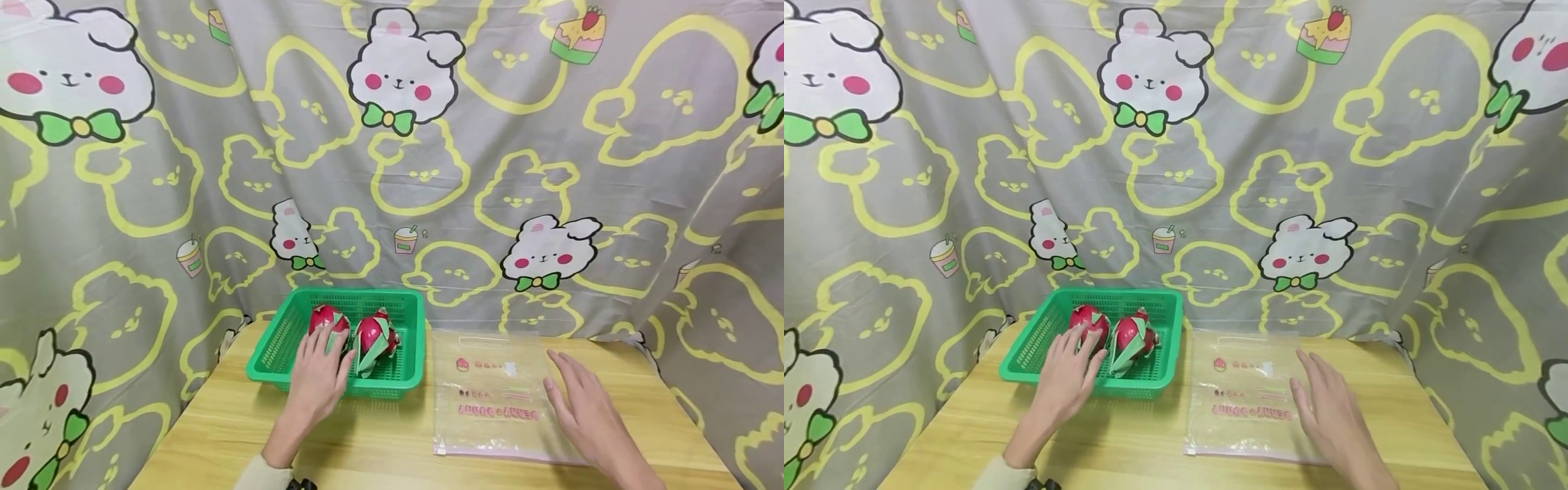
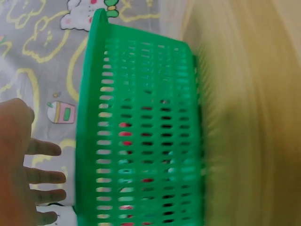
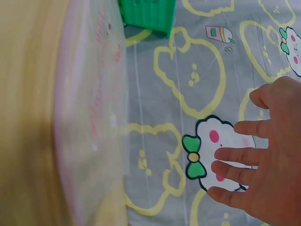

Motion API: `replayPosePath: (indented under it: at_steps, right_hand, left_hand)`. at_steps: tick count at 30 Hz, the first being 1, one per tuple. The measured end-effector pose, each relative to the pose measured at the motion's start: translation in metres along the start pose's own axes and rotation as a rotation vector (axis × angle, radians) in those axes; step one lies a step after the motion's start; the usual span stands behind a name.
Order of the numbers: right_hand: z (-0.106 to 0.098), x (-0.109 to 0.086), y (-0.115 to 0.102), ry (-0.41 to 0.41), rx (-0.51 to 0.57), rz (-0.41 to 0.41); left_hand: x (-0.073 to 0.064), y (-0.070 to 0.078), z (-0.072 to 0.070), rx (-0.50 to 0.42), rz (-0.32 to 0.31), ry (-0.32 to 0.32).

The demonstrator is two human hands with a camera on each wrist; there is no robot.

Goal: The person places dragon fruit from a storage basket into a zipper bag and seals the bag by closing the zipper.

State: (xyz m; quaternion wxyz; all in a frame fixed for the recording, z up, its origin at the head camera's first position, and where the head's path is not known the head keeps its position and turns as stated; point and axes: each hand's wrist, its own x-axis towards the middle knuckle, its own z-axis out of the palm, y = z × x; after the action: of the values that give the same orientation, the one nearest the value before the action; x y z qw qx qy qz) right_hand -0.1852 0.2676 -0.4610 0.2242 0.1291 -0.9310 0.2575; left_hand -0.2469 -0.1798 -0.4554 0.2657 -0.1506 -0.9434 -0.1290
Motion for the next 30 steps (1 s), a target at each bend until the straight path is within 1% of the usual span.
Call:
replayPosePath:
  at_steps: [4, 7, 11, 14, 17, 21, 23, 26, 30]
  right_hand:
    - [0.008, -0.007, -0.003, -0.034, 0.016, 0.018]
    - [0.013, -0.009, -0.005, -0.078, 0.017, 0.034]
    - [0.02, -0.011, -0.009, -0.143, 0.02, 0.05]
    - [0.028, -0.012, -0.011, -0.196, 0.042, 0.044]
    - [0.035, -0.012, -0.015, -0.246, 0.047, 0.034]
    - [0.042, -0.014, -0.017, -0.345, 0.026, 0.013]
    - [0.045, -0.016, -0.016, -0.397, 0.037, -0.021]
    - [0.047, -0.018, -0.014, -0.453, 0.062, -0.061]
    - [0.049, -0.02, -0.011, -0.522, 0.112, -0.06]
  left_hand:
    - [-0.008, 0.005, 0.013, 0.016, -0.03, -0.036]
    - [-0.012, 0.009, 0.02, 0.015, -0.043, -0.06]
    - [-0.018, 0.011, 0.028, 0.026, -0.041, -0.082]
    - [-0.022, 0.01, 0.032, 0.046, -0.035, -0.078]
    - [-0.025, 0.009, 0.032, 0.062, -0.031, -0.069]
    - [-0.029, 0.007, 0.031, 0.076, -0.016, -0.08]
    - [-0.031, 0.007, 0.031, 0.082, -0.007, -0.098]
    - [-0.032, 0.007, 0.03, 0.099, 0.006, -0.117]
    - [-0.034, 0.008, 0.03, 0.115, 0.009, -0.135]
